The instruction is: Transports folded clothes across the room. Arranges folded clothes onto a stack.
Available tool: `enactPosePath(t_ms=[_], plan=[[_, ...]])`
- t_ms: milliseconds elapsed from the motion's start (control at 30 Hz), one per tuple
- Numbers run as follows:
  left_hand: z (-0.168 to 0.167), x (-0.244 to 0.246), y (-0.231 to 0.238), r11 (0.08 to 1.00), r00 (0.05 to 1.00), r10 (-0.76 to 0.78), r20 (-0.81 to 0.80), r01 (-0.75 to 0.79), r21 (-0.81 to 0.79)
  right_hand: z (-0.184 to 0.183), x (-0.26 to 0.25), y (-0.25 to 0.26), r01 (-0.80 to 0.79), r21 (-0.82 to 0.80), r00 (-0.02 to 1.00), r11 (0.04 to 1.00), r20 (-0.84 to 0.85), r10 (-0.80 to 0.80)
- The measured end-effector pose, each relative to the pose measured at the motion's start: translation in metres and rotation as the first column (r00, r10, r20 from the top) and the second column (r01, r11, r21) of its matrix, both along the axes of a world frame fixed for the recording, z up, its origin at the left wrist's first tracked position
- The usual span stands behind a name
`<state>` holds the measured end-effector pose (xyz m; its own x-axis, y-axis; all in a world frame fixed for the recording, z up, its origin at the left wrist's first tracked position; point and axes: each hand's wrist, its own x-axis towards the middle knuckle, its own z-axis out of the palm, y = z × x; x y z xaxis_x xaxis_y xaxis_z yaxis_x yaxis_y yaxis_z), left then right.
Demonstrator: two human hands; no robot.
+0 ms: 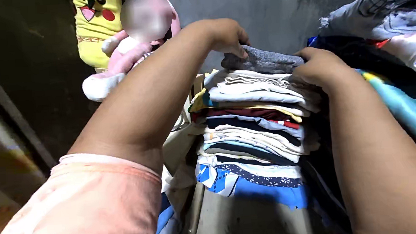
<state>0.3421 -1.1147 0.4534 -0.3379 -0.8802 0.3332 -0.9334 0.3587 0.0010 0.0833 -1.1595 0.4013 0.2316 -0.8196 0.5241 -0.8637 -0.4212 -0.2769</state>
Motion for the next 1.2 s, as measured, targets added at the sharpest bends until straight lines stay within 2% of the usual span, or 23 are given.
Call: enactPosePath(t_ms=[67, 133, 200, 267, 300, 367, 467, 500, 533, 600, 667, 733, 800, 867, 967, 1033, 1133, 1200], plan=[[0.003, -0.004, -0.007, 1.000, 0.991, 0.006, 0.132, -0.004, -0.017, 0.001, -0.001, 0.001, 0.025, -0.006, 0.997, 1.000, 0.072, -0.024], [0.001, -0.013, -0.015, 0.998, 0.976, 0.045, 0.214, -0.034, -0.056, 0.002, 0.005, 0.007, 0.086, -0.080, 0.996, 0.993, 0.040, -0.083], [0.005, -0.018, -0.019, 0.986, 0.981, 0.066, 0.181, -0.036, -0.165, 0.004, 0.016, 0.012, 0.044, -0.191, 0.997, 0.981, -0.049, -0.054], [0.012, -0.022, -0.013, 0.959, 0.997, 0.023, 0.076, -0.001, -0.282, 0.010, 0.031, 0.014, -0.064, -0.210, 0.991, 0.976, -0.131, 0.037], [0.016, -0.025, -0.008, 0.942, 0.999, -0.020, 0.049, 0.036, -0.334, 0.015, 0.039, 0.011, -0.082, -0.191, 0.990, 0.978, -0.132, 0.057], [0.017, -0.030, 0.002, 0.894, 0.991, -0.091, 0.101, 0.126, -0.430, 0.021, 0.048, 0.001, -0.028, -0.162, 0.988, 0.986, -0.152, 0.003], [-0.004, -0.029, 0.019, 0.715, 0.924, -0.224, 0.310, 0.372, -0.593, 0.026, 0.049, -0.003, 0.048, -0.120, 0.977, 0.992, -0.202, -0.072], [-0.013, -0.026, 0.026, 0.725, 0.903, -0.259, 0.341, 0.416, -0.549, 0.027, 0.049, -0.003, 0.059, -0.122, 0.972, 0.991, -0.217, -0.085], [-0.019, -0.023, 0.028, 0.796, 0.901, -0.264, 0.344, 0.405, -0.449, 0.027, 0.049, -0.004, 0.062, -0.127, 0.972, 0.990, -0.218, -0.089], [-0.032, -0.012, 0.017, 0.959, 0.939, -0.137, 0.316, 0.205, -0.194, 0.027, 0.051, -0.008, 0.055, -0.129, 0.972, 0.990, -0.219, -0.083], [-0.044, 0.002, 0.001, 0.995, 0.962, -0.070, 0.265, 0.087, -0.052, 0.030, 0.056, -0.006, 0.057, -0.114, 0.968, 0.992, -0.235, -0.083], [-0.050, 0.010, -0.005, 0.989, 0.984, -0.123, 0.126, 0.132, -0.068, 0.032, 0.061, 0.001, 0.078, -0.106, 0.968, 0.991, -0.230, -0.101], [-0.040, 0.011, -0.002, 0.978, 0.990, -0.140, -0.012, 0.136, -0.160, 0.032, 0.060, 0.008, 0.082, -0.105, 0.977, 0.991, -0.186, -0.100], [-0.026, 0.010, 0.006, 0.958, 0.988, -0.144, -0.050, 0.126, -0.258, 0.033, 0.055, 0.015, 0.024, -0.128, 0.991, 0.991, -0.129, -0.041], [-0.026, 0.004, 0.025, 0.957, 0.982, -0.172, 0.080, 0.186, -0.224, 0.028, 0.039, 0.022, -0.238, -0.087, 0.971, 0.967, -0.048, 0.235], [-0.042, -0.001, 0.037, 0.977, 0.971, -0.153, 0.184, 0.177, -0.120, 0.014, 0.028, 0.026, -0.391, 0.020, 0.910, 0.920, -0.139, 0.390], [-0.061, -0.003, 0.044, 0.995, 0.965, -0.065, 0.253, 0.083, -0.058, -0.004, 0.028, 0.021, -0.332, -0.020, 0.894, 0.943, -0.325, 0.307], [-0.064, 0.000, 0.040, 0.989, 0.967, -0.066, 0.247, 0.097, -0.115, -0.008, 0.032, 0.015, -0.297, -0.048, 0.892, 0.954, -0.371, 0.259]])
